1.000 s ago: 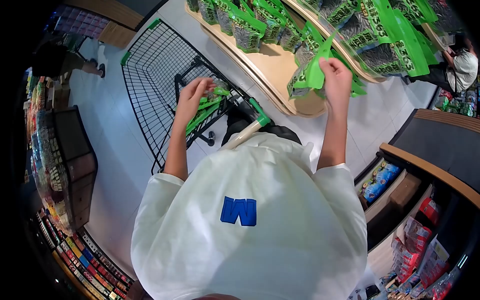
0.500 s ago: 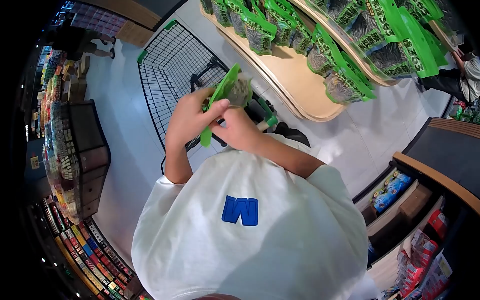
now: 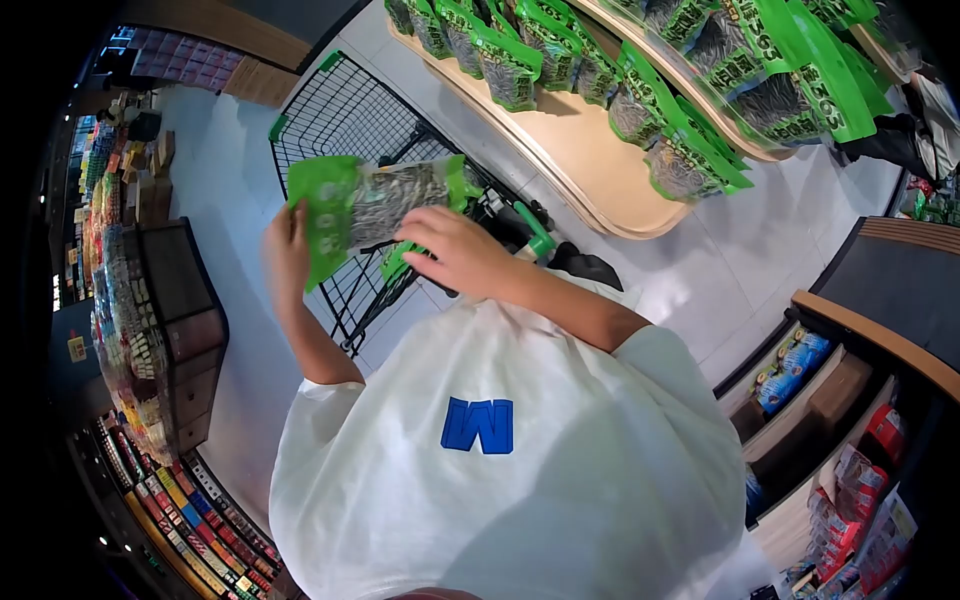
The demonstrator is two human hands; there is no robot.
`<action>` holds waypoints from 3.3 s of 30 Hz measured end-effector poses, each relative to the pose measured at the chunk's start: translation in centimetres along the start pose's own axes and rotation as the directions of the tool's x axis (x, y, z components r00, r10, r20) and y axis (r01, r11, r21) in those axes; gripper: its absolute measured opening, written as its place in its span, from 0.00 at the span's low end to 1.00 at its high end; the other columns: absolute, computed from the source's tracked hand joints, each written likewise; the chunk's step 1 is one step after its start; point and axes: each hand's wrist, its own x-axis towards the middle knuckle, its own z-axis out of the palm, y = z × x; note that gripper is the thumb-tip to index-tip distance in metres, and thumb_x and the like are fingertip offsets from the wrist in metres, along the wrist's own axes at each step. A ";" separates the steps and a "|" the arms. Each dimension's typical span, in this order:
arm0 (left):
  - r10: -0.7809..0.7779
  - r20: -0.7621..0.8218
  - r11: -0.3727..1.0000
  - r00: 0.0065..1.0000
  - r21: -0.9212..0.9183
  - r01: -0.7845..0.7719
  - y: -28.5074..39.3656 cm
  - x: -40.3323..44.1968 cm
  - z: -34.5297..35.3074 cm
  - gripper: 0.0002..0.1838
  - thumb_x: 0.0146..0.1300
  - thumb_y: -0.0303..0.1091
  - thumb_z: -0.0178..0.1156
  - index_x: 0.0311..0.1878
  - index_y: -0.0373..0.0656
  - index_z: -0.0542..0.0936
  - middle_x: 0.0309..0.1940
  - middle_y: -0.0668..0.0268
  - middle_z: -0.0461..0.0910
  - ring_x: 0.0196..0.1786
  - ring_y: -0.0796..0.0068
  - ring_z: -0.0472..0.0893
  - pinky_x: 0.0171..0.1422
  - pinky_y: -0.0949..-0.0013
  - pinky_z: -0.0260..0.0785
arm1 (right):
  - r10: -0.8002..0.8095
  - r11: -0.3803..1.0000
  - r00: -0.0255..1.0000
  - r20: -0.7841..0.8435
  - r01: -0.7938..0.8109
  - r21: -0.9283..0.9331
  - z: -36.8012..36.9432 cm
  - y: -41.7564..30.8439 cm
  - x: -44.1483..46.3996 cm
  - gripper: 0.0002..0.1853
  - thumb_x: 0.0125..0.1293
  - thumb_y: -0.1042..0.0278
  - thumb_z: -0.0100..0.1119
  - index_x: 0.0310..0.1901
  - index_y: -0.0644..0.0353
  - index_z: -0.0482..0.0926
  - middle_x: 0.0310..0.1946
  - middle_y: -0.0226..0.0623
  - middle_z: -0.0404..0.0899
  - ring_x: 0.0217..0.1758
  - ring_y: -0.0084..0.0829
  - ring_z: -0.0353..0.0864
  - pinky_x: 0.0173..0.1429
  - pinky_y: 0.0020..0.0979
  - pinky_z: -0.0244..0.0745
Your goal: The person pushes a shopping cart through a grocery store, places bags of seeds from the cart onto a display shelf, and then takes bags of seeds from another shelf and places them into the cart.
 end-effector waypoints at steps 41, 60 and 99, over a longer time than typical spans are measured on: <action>0.058 0.544 0.983 0.837 -0.175 0.046 -12.3 8.4 31.4 0.21 0.58 0.40 0.53 0.54 0.42 0.72 0.43 0.49 0.76 0.48 0.55 0.76 0.52 0.61 0.67 | 0.458 0.019 0.677 -0.575 -0.655 -0.756 -23.3 11.8 -15.1 0.09 0.50 0.70 0.60 0.33 0.58 0.74 0.36 0.42 0.74 0.41 0.43 0.74 0.41 0.42 0.68; 0.592 -0.205 0.703 0.780 -0.342 -0.623 11.8 -3.9 4.0 0.31 0.47 0.34 0.62 0.57 0.40 0.67 0.51 0.53 0.71 0.52 0.56 0.72 0.55 0.62 0.64 | 0.428 0.831 0.814 -0.393 -0.184 0.525 -6.9 -3.8 0.6 0.04 0.62 0.77 0.50 0.36 0.64 0.67 0.32 0.30 0.73 0.34 0.14 0.72 0.37 0.16 0.67; -0.551 0.518 0.816 0.654 0.497 0.293 -28.0 -2.2 32.0 0.15 0.55 0.35 0.50 0.45 0.45 0.76 0.43 0.54 0.77 0.45 0.57 0.78 0.49 0.60 0.68 | 0.457 0.184 0.533 -0.712 -0.840 -0.511 -19.6 19.4 -8.0 0.13 0.59 0.58 0.51 0.34 0.59 0.76 0.29 0.49 0.77 0.35 0.50 0.76 0.38 0.46 0.70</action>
